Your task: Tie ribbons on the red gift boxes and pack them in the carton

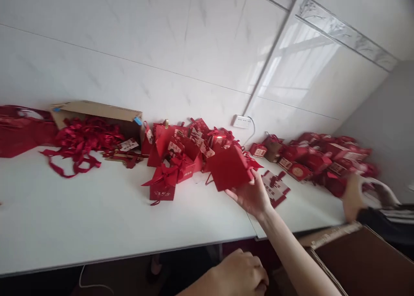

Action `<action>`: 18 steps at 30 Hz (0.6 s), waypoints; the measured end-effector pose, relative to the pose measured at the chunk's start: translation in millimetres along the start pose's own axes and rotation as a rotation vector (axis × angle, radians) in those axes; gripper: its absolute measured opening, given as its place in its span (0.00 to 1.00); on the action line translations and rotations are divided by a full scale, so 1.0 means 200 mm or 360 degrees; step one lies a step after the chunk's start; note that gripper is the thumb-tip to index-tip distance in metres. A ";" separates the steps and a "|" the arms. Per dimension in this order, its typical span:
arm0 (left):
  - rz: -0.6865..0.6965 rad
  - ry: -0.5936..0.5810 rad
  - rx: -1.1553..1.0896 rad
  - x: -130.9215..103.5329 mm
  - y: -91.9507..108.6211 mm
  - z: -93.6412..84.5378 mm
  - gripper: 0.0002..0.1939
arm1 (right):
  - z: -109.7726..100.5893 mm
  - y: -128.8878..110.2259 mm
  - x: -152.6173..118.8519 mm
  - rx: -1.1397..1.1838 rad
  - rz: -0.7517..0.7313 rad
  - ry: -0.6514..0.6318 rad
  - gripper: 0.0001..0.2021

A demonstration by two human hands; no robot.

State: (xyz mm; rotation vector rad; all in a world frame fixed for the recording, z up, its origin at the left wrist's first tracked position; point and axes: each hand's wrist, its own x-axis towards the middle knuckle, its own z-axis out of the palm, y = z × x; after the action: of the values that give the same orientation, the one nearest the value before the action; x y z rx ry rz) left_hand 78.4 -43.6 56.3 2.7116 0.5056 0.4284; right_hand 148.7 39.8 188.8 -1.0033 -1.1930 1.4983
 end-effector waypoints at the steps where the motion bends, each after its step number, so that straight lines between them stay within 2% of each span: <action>1: 0.0012 0.0002 -0.0034 0.01 0.02 -0.02 0.08 | -0.04 -0.01 -0.11 0.0043 0.0068 -0.0010 0.31; 4: 0.0153 0.0000 -0.0080 0.07 0.09 -0.04 0.07 | -0.15 -0.01 -0.40 0.0013 0.0138 0.0081 0.34; 6: 0.0296 0.0038 -0.0097 0.14 0.14 -0.02 0.08 | -0.24 -0.01 -0.60 -0.0021 0.0122 0.0300 0.33; 10: 0.0606 0.0215 -0.0197 0.29 0.25 0.07 0.09 | -0.48 -0.01 -1.03 -0.0198 -0.0041 0.1028 0.26; 13: 0.0740 0.0386 -0.0236 0.40 0.31 0.13 0.12 | -0.69 -0.03 -1.41 -0.0649 -0.0071 0.1627 0.34; 15: 0.0776 0.0455 -0.0215 0.47 0.35 0.17 0.15 | -0.85 -0.02 -1.67 -0.1098 0.0159 0.2008 0.40; 16: 0.0783 0.0477 -0.0201 0.51 0.37 0.18 0.16 | -0.92 0.00 -1.79 -0.1330 0.0355 0.2165 0.41; 18: 0.0772 0.0497 -0.0173 0.58 0.40 0.22 0.18 | -1.07 0.07 -2.01 -0.1693 0.0823 0.2335 0.42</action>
State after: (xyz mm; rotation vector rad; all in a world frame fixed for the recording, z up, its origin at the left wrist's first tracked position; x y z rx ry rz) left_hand 220.4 -79.2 74.9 2.6529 -0.1123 0.9836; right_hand 439.9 -308.5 151.9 -2.5691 -0.4835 -0.0440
